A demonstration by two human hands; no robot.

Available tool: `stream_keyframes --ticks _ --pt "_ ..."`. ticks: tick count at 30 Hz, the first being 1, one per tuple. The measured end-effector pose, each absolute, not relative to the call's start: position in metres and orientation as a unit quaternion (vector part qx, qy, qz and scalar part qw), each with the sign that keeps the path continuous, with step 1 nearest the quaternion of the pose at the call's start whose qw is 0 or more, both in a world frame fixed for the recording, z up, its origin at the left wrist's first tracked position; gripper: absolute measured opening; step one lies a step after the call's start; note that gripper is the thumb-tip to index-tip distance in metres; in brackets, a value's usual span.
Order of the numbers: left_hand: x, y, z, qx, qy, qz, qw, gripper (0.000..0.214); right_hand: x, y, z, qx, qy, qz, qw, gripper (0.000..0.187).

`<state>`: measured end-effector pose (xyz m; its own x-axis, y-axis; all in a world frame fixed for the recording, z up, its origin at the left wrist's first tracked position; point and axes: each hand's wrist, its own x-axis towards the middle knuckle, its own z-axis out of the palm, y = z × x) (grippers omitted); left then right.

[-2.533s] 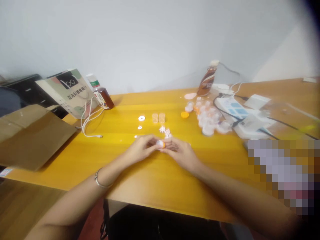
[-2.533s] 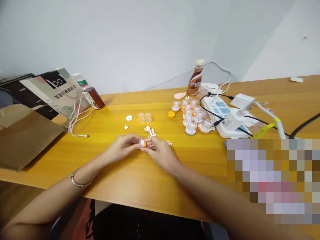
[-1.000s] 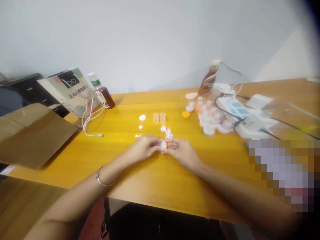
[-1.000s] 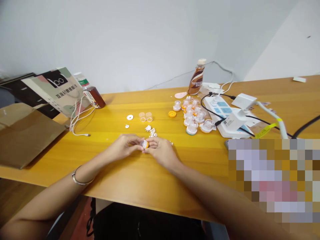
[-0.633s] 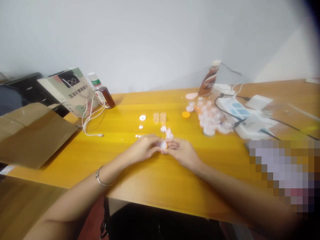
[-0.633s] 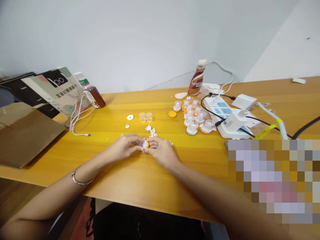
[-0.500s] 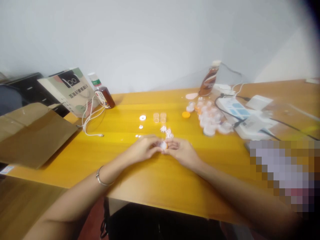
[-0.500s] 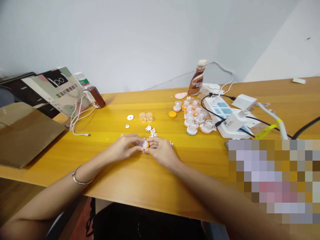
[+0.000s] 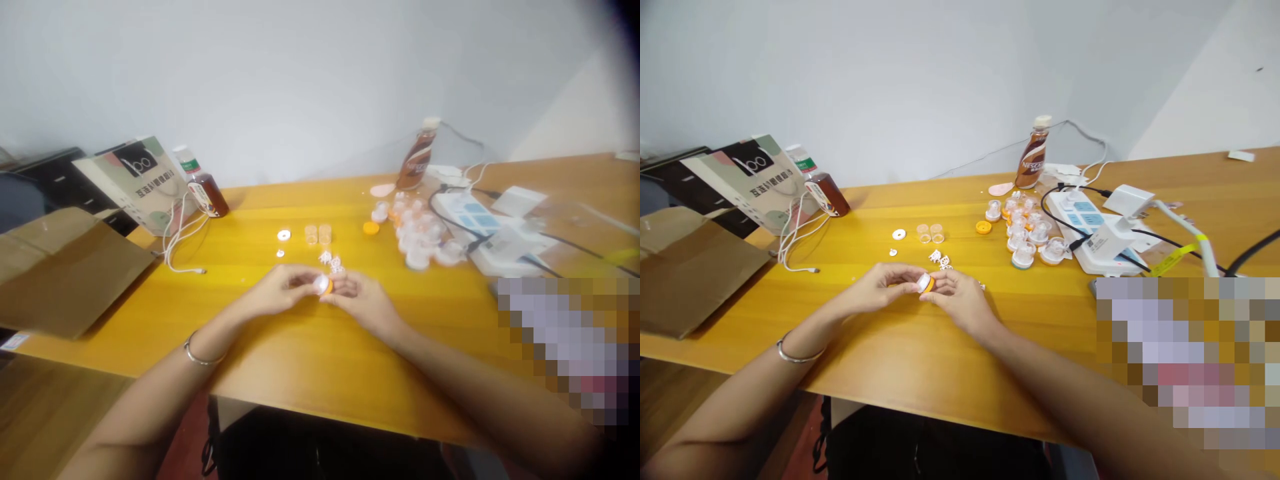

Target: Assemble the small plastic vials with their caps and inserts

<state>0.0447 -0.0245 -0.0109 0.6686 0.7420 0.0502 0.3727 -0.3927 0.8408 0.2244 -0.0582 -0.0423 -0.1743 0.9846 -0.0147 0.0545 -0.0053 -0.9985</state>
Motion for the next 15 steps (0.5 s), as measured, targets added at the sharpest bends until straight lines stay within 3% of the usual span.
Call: stream_keyframes --ticks 5,15 --pt "0.0436 -0.0242 -0.0097 0.799 0.349 0.222 0.437 0.027 0.2225 -0.0618 -0.0403 -0.472 -0.557 0.514 0.450 0.022" --pt "0.0468 -0.0304 -0.0158 0.825 0.385 0.231 0.342 0.021 0.2196 -0.0670 -0.0397 -0.477 -0.567 0.490 0.458 0.019"
